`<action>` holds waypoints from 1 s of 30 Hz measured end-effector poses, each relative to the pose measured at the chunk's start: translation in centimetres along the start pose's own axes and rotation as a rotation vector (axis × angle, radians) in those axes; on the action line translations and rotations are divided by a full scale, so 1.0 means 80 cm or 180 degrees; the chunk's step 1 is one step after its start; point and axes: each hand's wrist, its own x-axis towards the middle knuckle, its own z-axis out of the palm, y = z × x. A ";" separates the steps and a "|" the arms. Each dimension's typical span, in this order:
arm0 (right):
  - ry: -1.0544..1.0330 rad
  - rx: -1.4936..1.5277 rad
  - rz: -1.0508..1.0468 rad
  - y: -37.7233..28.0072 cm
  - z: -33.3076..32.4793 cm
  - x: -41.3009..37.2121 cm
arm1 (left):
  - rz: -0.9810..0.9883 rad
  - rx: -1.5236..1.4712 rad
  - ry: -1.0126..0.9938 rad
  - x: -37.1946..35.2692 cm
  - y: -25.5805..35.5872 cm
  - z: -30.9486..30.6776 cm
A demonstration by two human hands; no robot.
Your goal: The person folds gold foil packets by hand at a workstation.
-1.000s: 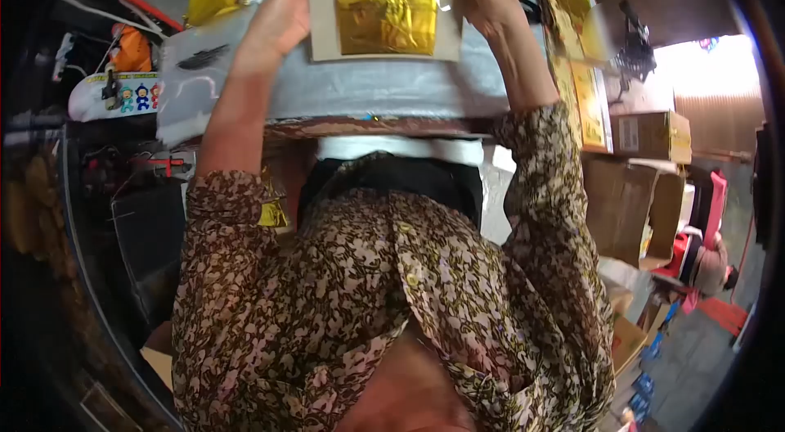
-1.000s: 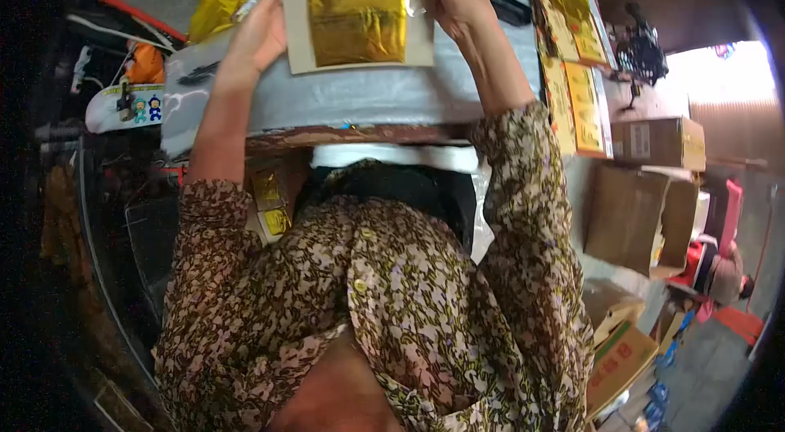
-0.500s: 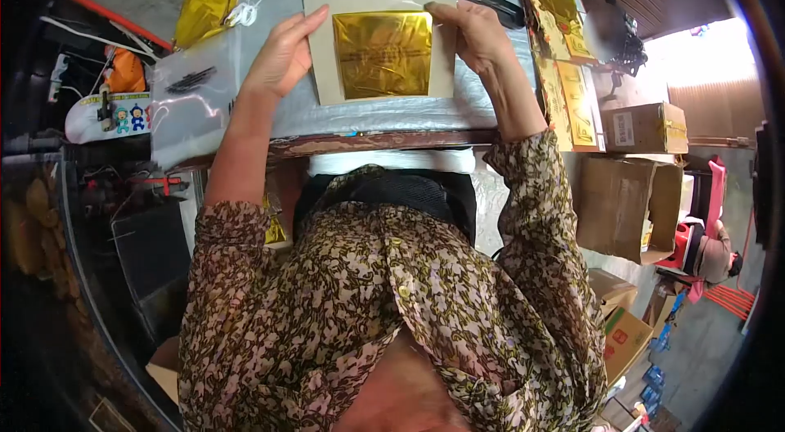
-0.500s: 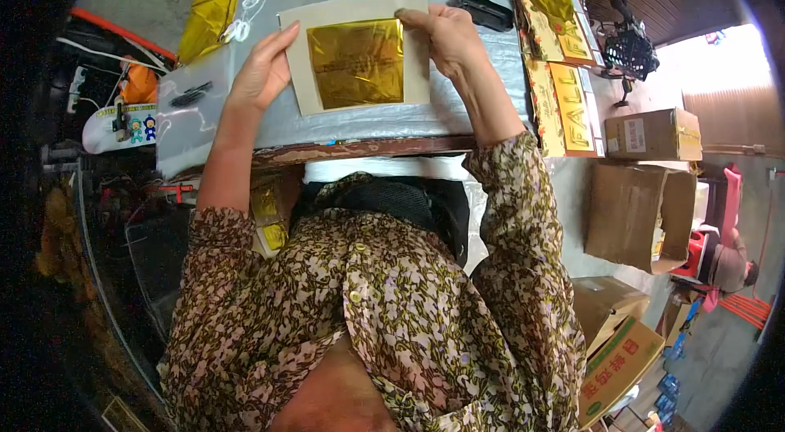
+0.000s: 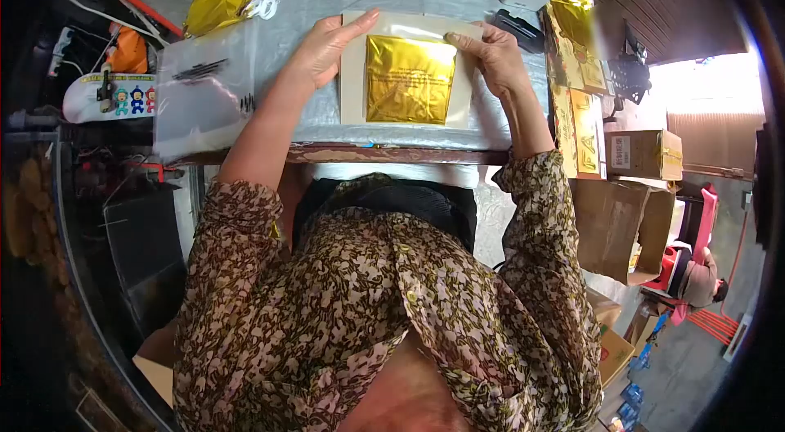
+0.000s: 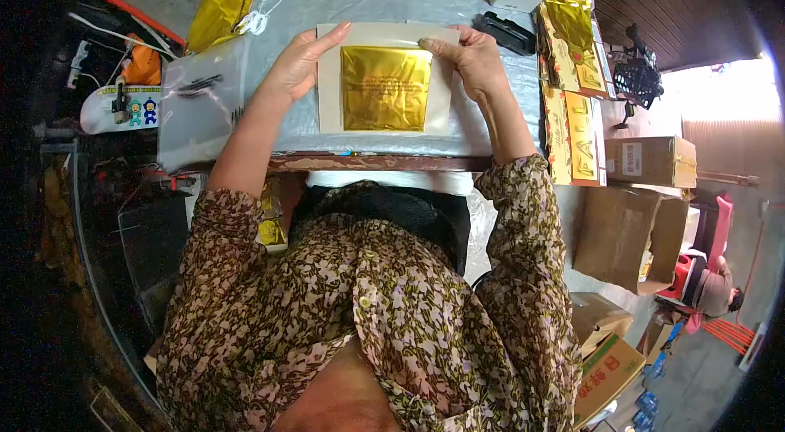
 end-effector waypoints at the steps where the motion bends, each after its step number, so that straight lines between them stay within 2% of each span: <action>1: 0.0064 -0.0033 0.0055 -0.001 0.003 -0.001 | -0.0114 0.0024 -0.0136 0.002 0.003 -0.004; 4: 0.0005 -0.0104 0.0287 0.001 -0.005 0.003 | 0.0246 0.0012 -0.0511 0.025 -0.002 -0.028; 8: 0.0232 -0.0414 0.0448 -0.005 -0.019 0.011 | 0.0064 0.0337 -0.0548 0.041 -0.010 -0.039; 11: -0.0089 -0.0767 -0.0087 -0.004 -0.029 0.022 | -0.0013 0.0446 -0.0521 0.048 -0.011 -0.039; 12: -0.0073 -0.0765 -0.0078 -0.005 -0.032 0.022 | 0.0019 0.0729 -0.0502 0.050 -0.011 -0.038; 14: -0.0146 -0.1498 -0.0117 -0.013 -0.033 0.022 | 0.0038 0.1002 -0.0483 0.056 -0.015 -0.042; 16: -0.0167 -0.1642 -0.0119 -0.010 -0.034 0.025 | 0.0325 0.1601 -0.0798 0.065 -0.017 -0.049; 18: -0.0193 -0.1783 -0.0118 -0.004 -0.035 0.026 | 0.0283 0.1876 -0.0798 0.068 -0.017 -0.049; 20: -0.0229 -0.1952 -0.0407 0.003 -0.035 0.028 | 0.0248 0.2161 -0.0800 0.071 -0.018 -0.049; 22: -0.0304 -0.2024 -0.0551 0.011 -0.038 0.031 | 0.0927 0.2295 -0.0926 0.071 -0.020 -0.049; 23: -0.0380 -0.2101 -0.0713 0.014 -0.039 0.033 | 0.0909 0.2292 -0.0927 0.071 -0.021 -0.050; 25: -0.0352 -0.2268 -0.0779 0.017 -0.041 0.029 | 0.1893 0.3162 -0.0944 0.066 -0.023 -0.054; 30: -0.0232 -0.2624 -0.1271 0.018 -0.034 0.018 | 0.2016 0.3284 -0.0823 0.053 -0.021 -0.051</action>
